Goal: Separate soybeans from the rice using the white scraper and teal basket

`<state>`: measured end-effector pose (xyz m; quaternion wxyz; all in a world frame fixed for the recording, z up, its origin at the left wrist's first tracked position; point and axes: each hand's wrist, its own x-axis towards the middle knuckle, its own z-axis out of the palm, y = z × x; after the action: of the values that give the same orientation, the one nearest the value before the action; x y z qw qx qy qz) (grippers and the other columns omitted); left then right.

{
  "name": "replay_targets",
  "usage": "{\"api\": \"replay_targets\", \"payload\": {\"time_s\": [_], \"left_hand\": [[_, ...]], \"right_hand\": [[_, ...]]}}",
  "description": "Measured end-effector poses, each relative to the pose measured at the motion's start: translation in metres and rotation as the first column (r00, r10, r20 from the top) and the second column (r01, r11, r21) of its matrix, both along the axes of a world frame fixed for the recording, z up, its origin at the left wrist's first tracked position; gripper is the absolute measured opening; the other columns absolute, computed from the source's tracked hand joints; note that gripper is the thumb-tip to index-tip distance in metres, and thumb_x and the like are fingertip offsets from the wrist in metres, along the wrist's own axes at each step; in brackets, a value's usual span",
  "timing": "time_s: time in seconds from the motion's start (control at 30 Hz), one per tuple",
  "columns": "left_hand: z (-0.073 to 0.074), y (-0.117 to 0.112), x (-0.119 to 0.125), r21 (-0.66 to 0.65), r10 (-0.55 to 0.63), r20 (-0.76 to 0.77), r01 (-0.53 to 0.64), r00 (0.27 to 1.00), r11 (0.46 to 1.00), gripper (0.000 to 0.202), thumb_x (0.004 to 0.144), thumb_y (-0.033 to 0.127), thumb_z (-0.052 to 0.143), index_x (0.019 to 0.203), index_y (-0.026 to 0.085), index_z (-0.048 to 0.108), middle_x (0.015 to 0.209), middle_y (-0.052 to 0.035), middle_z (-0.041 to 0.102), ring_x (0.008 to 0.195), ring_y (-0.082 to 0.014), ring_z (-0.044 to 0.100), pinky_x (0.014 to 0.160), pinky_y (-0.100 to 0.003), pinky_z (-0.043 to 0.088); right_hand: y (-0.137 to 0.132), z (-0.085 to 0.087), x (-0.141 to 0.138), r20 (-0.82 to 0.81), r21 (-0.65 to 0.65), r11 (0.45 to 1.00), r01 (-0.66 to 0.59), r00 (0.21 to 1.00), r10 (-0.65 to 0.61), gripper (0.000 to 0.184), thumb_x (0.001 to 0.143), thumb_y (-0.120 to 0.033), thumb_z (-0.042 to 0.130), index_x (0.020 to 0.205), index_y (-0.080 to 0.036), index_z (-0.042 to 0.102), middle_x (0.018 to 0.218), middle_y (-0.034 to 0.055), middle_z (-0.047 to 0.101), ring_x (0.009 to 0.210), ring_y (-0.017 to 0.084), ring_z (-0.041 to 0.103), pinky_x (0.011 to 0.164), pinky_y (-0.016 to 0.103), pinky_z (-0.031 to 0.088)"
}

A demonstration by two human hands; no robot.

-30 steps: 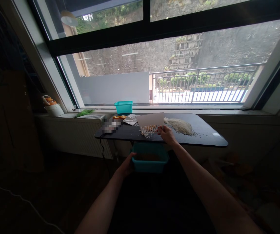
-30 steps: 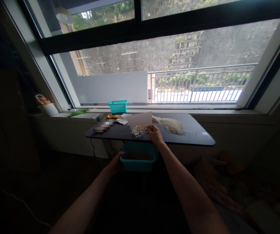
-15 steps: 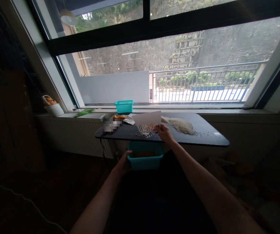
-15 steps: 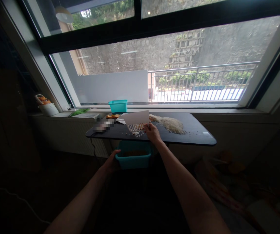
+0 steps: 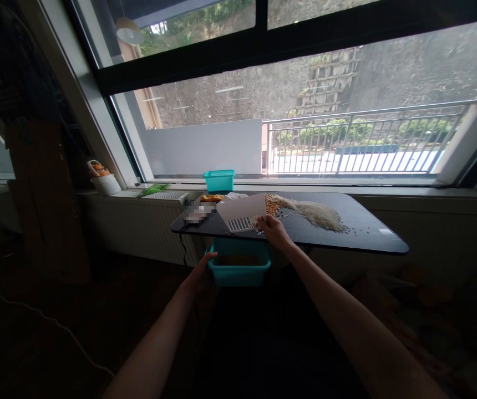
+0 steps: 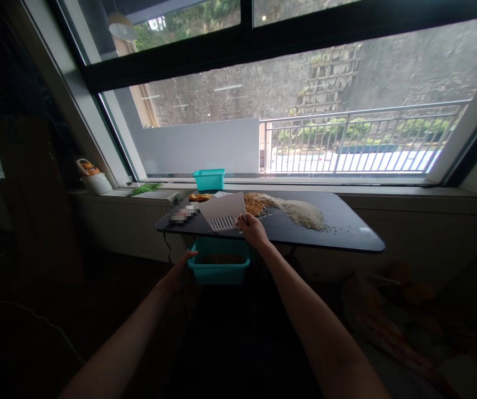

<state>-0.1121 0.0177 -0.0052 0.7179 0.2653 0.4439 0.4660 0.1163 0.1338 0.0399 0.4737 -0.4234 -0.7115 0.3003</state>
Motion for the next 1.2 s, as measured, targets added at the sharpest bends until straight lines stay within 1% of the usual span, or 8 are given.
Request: {"api": "replay_targets", "payload": {"time_s": [0.13, 0.37, 0.5, 0.63, 0.77, 0.87, 1.03, 1.2], "left_hand": [[0.003, 0.002, -0.012, 0.006, 0.017, 0.007, -0.017, 1.0, 1.0, 0.046, 0.075, 0.039, 0.053, 0.117, 0.019, 0.052, 0.101, -0.0089, 0.063, 0.087, -0.0223, 0.062, 0.073, -0.032, 0.049], [0.009, -0.004, -0.039, -0.025, 0.036, -0.031, -0.036, 0.999, 0.999, 0.048, 0.073, 0.039, 0.056, 0.117, 0.021, 0.052, 0.103, -0.0076, 0.062, 0.092, -0.0232, 0.061, 0.075, -0.032, 0.048], [0.011, -0.005, -0.044, -0.024, 0.031, -0.039, -0.032, 0.999, 0.999, 0.052, 0.073, 0.039, 0.058, 0.121, 0.02, 0.048, 0.108, -0.0084, 0.061, 0.096, -0.0238, 0.06, 0.08, -0.033, 0.047], [0.013, -0.003, -0.041, 0.006, 0.038, -0.051, -0.038, 0.998, 0.999, 0.054, 0.073, 0.037, 0.059, 0.121, 0.018, 0.047, 0.109, -0.0097, 0.061, 0.094, -0.0252, 0.06, 0.079, -0.034, 0.047], [0.013, -0.002, -0.032, -0.019, 0.052, -0.086, -0.054, 0.995, 0.998, 0.052, 0.073, 0.039, 0.057, 0.12, 0.02, 0.047, 0.104, -0.0081, 0.062, 0.088, -0.0242, 0.062, 0.074, -0.034, 0.048], [0.009, 0.0, -0.015, -0.012, -0.021, -0.055, 0.021, 0.998, 1.0, 0.049, 0.073, 0.038, 0.056, 0.117, 0.018, 0.05, 0.101, -0.0085, 0.062, 0.087, -0.0231, 0.062, 0.074, -0.033, 0.048], [-0.008, 0.009, 0.025, -0.073, -0.088, -0.015, 0.086, 0.996, 0.994, 0.043, 0.072, 0.043, 0.053, 0.106, 0.017, 0.055, 0.087, -0.0065, 0.065, 0.075, -0.0209, 0.063, 0.066, -0.031, 0.049], [-0.025, 0.014, 0.044, -0.144, -0.072, -0.031, 0.067, 0.997, 0.987, 0.042, 0.072, 0.047, 0.05, 0.099, 0.016, 0.057, 0.075, -0.0064, 0.065, 0.068, -0.0209, 0.062, 0.06, -0.03, 0.049]], "right_hand": [[-0.001, 0.003, -0.008, -0.059, 0.023, 0.999, -0.034, 0.998, 0.035, 0.027, 0.079, -0.047, 0.045, 0.075, -0.021, 0.052, 0.075, 0.0019, 0.064, 0.066, 0.014, 0.059, 0.06, 0.025, 0.046], [-0.006, 0.001, -0.046, -0.026, 0.038, 0.998, -0.04, 0.999, 0.041, 0.027, 0.08, -0.045, 0.044, 0.067, -0.022, 0.05, 0.071, 0.0006, 0.063, 0.064, 0.013, 0.057, 0.058, 0.023, 0.044], [-0.01, -0.002, -0.045, -0.022, 0.039, 0.995, -0.095, 0.995, 0.096, 0.029, 0.079, -0.045, 0.044, 0.066, -0.021, 0.05, 0.067, 0.0004, 0.061, 0.06, 0.013, 0.054, 0.056, 0.024, 0.043], [-0.011, 0.006, -0.039, -0.074, 0.037, 0.994, -0.102, 0.992, 0.105, 0.029, 0.079, -0.045, 0.043, 0.068, -0.02, 0.052, 0.067, 0.0009, 0.061, 0.058, 0.012, 0.053, 0.055, 0.024, 0.043], [-0.005, 0.013, -0.032, -0.155, 0.03, 0.998, -0.063, 0.986, 0.067, 0.026, 0.078, -0.044, 0.045, 0.071, -0.021, 0.051, 0.073, 0.0013, 0.063, 0.06, 0.013, 0.056, 0.055, 0.024, 0.043], [-0.001, 0.012, -0.009, -0.159, 0.036, 0.998, 0.052, 0.986, -0.046, 0.028, 0.077, -0.047, 0.046, 0.071, -0.02, 0.05, 0.073, 0.0022, 0.064, 0.062, 0.014, 0.057, 0.055, 0.025, 0.043], [-0.003, 0.006, 0.042, -0.109, 0.04, 0.987, 0.157, 0.982, -0.152, 0.032, 0.076, -0.051, 0.046, 0.074, -0.02, 0.051, 0.072, 0.0032, 0.064, 0.062, 0.014, 0.057, 0.057, 0.027, 0.044], [-0.01, 0.006, 0.055, -0.105, 0.052, 0.988, 0.143, 0.985, -0.137, 0.031, 0.077, -0.049, 0.045, 0.073, -0.019, 0.05, 0.074, 0.0045, 0.065, 0.063, 0.015, 0.058, 0.059, 0.028, 0.045]]}}
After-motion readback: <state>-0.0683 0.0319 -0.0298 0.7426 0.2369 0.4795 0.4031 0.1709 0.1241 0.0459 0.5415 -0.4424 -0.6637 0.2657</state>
